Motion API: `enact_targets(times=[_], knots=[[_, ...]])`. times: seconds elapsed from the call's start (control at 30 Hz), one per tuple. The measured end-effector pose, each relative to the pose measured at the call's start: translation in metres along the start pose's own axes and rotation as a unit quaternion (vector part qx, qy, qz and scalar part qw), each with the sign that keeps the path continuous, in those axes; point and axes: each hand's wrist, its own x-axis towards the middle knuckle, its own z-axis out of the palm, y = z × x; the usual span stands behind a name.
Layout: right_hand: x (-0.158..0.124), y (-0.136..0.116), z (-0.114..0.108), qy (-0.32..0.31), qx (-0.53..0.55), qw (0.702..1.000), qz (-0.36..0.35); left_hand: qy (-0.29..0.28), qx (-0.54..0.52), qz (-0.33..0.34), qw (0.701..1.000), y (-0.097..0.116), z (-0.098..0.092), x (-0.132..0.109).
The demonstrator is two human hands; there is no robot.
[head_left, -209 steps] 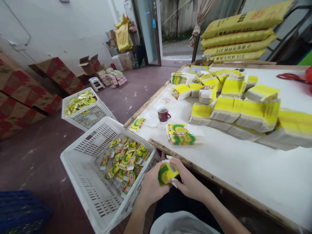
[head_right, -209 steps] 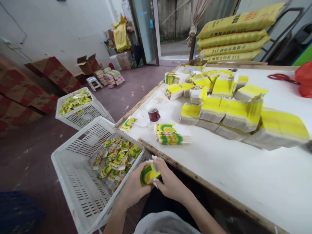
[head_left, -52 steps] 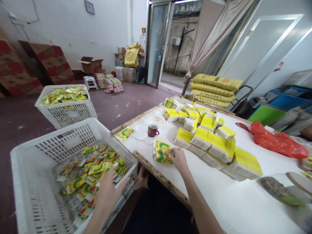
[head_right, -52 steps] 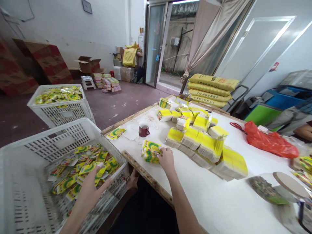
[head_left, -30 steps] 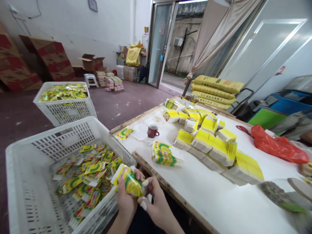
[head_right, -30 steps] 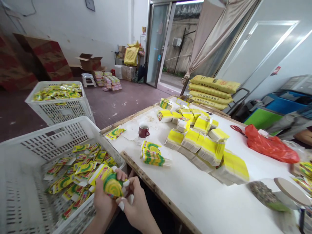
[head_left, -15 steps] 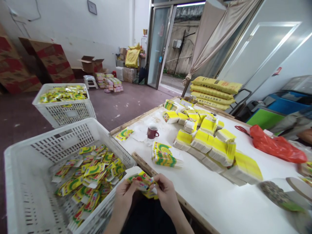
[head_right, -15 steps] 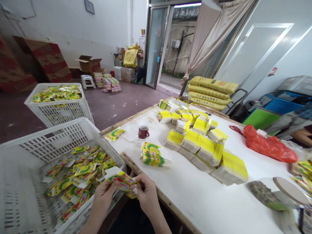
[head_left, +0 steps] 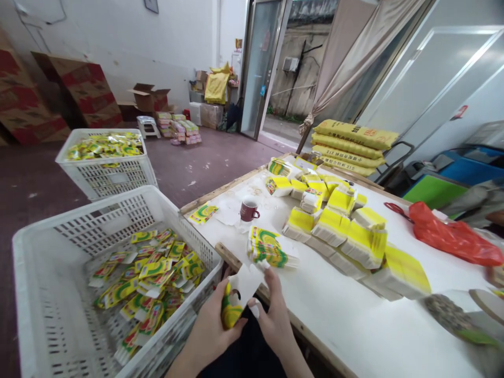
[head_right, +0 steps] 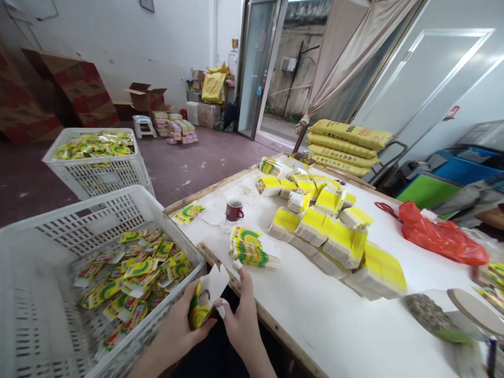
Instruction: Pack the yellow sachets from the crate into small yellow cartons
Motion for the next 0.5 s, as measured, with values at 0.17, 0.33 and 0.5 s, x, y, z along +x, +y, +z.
enact_targets(times=[0.17,0.33,0.5], knots=[[0.007,-0.019,0.004,-0.135,0.214,0.953,0.168,0.045,0.065,0.038,0.996,-0.019,0.016,-0.007],[0.007,-0.025,0.013,-0.12,0.285,0.922,0.231,0.026,0.09,0.124,0.988,-0.01,0.019,-0.011],[-0.004,-0.014,0.011,-0.164,0.246,0.938,0.183,-0.013,0.089,0.11,0.99,0.0,0.012,-0.007]])
